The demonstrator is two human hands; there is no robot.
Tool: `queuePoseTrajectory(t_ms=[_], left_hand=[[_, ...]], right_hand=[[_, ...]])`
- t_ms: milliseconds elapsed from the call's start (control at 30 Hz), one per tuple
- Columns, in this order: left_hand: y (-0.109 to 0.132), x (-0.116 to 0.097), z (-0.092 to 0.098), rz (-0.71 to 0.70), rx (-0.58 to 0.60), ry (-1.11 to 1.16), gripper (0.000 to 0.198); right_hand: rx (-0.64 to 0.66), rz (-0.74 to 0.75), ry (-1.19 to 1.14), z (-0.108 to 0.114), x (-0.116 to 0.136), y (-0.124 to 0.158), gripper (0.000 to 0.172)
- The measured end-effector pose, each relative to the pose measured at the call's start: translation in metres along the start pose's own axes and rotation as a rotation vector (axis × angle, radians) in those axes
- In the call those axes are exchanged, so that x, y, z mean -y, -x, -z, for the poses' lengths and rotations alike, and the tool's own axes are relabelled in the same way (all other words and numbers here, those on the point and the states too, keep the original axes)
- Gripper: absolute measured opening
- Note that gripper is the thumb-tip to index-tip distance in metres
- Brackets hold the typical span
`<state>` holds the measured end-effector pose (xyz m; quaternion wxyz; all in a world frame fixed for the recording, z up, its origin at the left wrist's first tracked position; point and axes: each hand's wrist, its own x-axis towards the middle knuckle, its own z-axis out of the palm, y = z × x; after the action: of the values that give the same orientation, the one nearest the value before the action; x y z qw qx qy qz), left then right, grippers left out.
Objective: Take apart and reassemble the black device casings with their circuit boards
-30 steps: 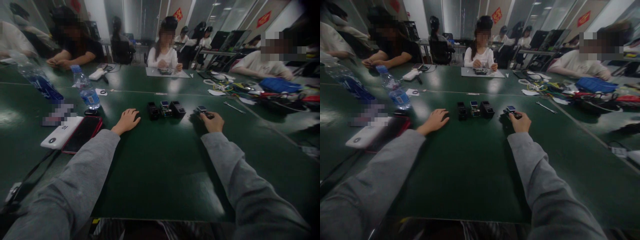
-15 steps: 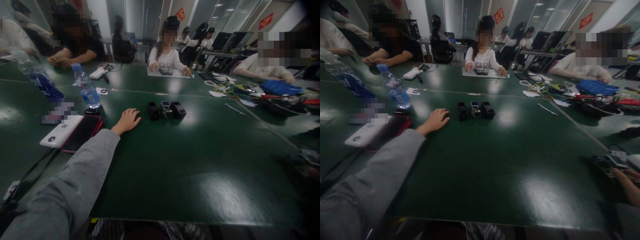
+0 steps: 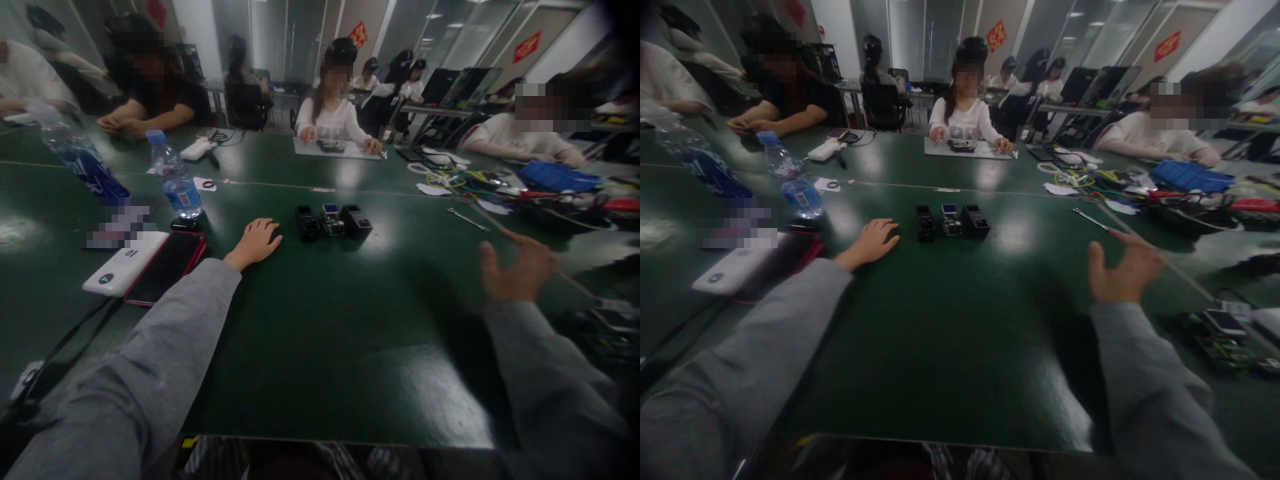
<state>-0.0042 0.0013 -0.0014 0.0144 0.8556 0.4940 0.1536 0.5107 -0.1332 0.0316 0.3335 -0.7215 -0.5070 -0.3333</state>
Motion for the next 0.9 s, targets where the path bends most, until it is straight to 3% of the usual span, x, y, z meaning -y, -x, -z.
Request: queuePoseTrajectory(t_ms=[100,200,267,333,467,567,667,800,900], left_hand=[[0.000,-0.001,0.000,0.002,-0.006,-0.009,0.051],[0.000,0.000,0.000,-0.001,-0.001,-0.008,0.052],[0.000,0.000,0.000,-0.001,0.002,-0.006,0.052],[0.000,-0.001,0.001,0.001,0.006,-0.002,0.052],[0.000,-0.002,0.003,0.009,0.021,0.011,0.053],[0.001,-0.002,0.003,0.006,0.030,0.021,0.053],[0.000,0.000,0.002,0.006,0.023,0.030,0.053],[0.000,0.001,0.001,0.004,0.023,0.030,0.052],[0.000,0.000,0.000,0.008,0.015,0.022,0.052]], right_hand=[[0.196,0.127,-0.306,-0.056,0.076,0.001,0.054],[0.349,0.131,-0.541,-0.095,0.148,0.008,0.064],[0.460,0.095,-0.637,-0.109,0.172,0.010,0.068],[0.514,0.061,-0.678,-0.115,0.177,0.010,0.065],[0.458,0.055,-0.626,-0.112,0.161,0.008,0.049],[0.420,0.090,-0.546,-0.104,0.149,0.007,0.048],[0.474,0.104,-0.507,-0.094,0.126,0.007,0.048],[0.549,0.062,-0.401,-0.065,0.048,0.015,0.050],[0.359,-0.040,-0.157,-0.020,-0.019,0.022,0.045]])
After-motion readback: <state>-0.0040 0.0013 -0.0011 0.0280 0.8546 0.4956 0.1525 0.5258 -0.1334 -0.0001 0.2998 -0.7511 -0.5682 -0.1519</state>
